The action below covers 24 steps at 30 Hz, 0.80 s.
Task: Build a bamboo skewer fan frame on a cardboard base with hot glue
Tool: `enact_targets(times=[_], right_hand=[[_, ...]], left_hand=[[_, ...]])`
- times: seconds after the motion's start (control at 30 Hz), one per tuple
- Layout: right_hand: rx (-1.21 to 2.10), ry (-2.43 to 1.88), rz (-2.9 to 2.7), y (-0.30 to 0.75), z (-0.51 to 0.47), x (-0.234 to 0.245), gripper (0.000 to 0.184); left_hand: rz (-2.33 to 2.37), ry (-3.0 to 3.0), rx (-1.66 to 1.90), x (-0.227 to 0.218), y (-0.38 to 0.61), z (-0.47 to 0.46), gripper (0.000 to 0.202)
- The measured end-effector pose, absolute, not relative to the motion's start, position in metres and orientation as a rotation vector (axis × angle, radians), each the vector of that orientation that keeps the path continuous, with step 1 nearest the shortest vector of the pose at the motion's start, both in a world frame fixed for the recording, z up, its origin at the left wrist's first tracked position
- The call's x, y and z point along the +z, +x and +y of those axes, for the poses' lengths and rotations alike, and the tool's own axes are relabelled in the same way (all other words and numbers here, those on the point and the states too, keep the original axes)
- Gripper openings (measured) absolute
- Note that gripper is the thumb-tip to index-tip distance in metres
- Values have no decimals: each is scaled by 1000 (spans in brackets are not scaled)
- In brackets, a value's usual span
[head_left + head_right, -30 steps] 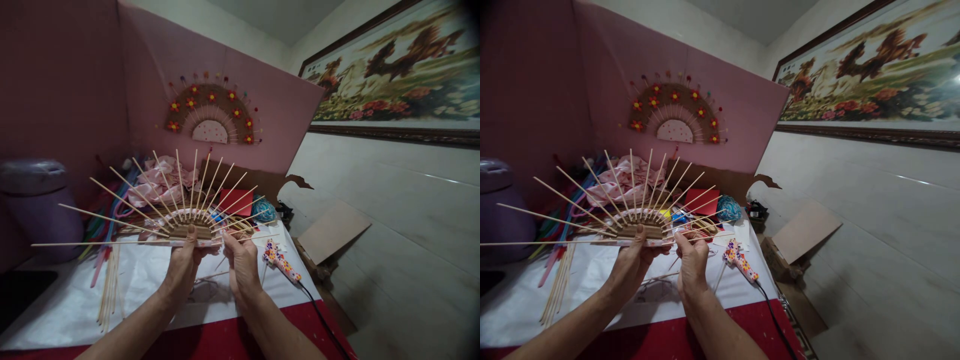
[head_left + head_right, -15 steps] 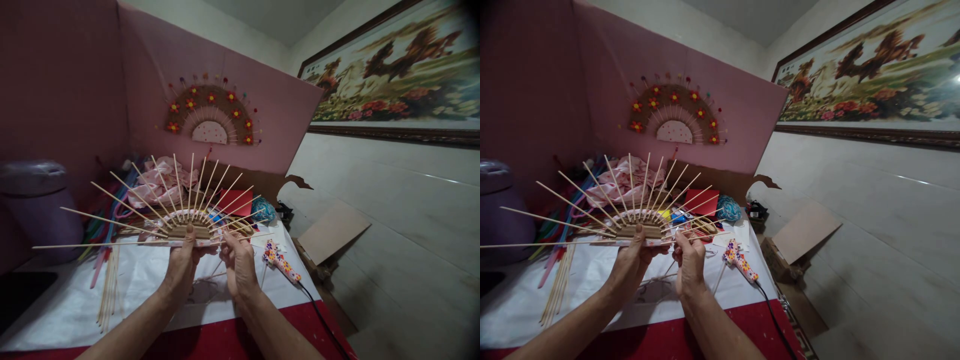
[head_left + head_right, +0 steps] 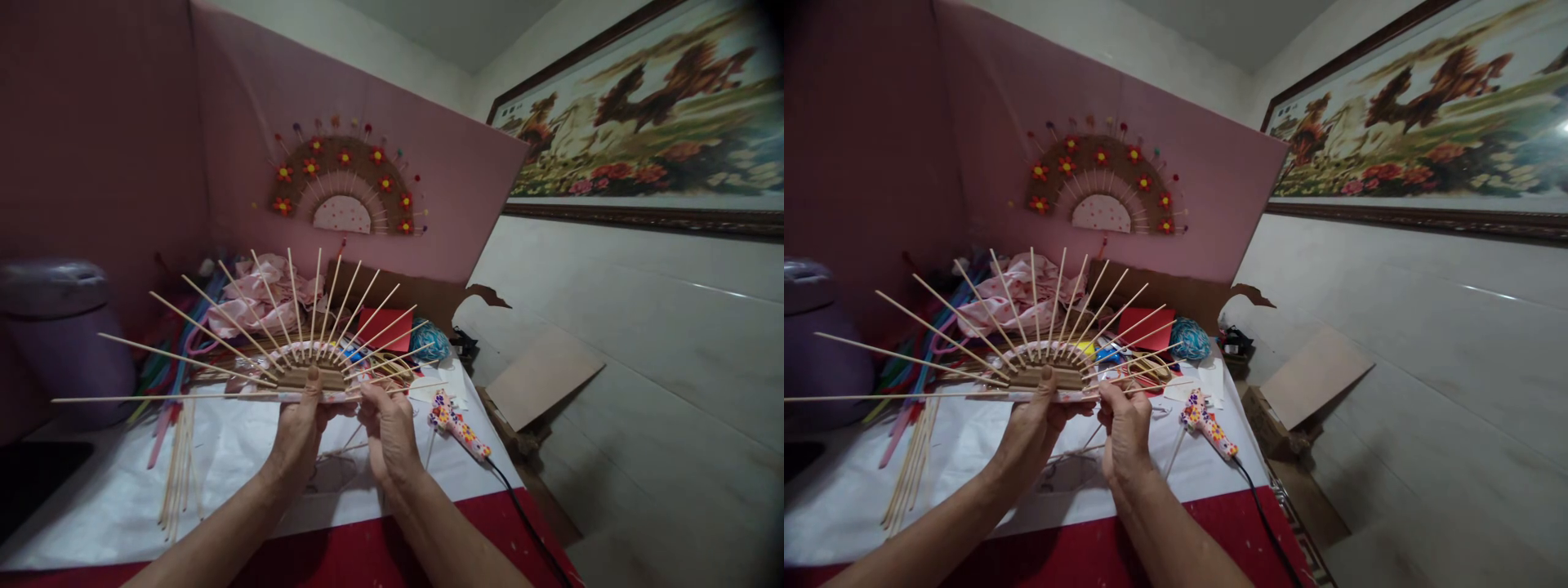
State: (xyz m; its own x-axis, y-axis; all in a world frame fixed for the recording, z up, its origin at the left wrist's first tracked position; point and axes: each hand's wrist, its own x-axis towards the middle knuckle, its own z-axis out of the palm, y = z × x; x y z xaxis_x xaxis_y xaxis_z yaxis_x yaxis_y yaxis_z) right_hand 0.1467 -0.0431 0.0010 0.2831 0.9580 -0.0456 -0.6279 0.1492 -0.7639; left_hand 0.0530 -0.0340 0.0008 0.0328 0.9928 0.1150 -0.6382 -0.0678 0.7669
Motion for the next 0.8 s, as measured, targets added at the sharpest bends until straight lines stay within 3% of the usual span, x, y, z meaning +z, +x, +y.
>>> enact_targets(times=[0.8], right_hand=[[1377, -752, -547, 155, -38, 7, 11]], left_hand=[[613, 811, 1557, 4, 51, -32, 38]])
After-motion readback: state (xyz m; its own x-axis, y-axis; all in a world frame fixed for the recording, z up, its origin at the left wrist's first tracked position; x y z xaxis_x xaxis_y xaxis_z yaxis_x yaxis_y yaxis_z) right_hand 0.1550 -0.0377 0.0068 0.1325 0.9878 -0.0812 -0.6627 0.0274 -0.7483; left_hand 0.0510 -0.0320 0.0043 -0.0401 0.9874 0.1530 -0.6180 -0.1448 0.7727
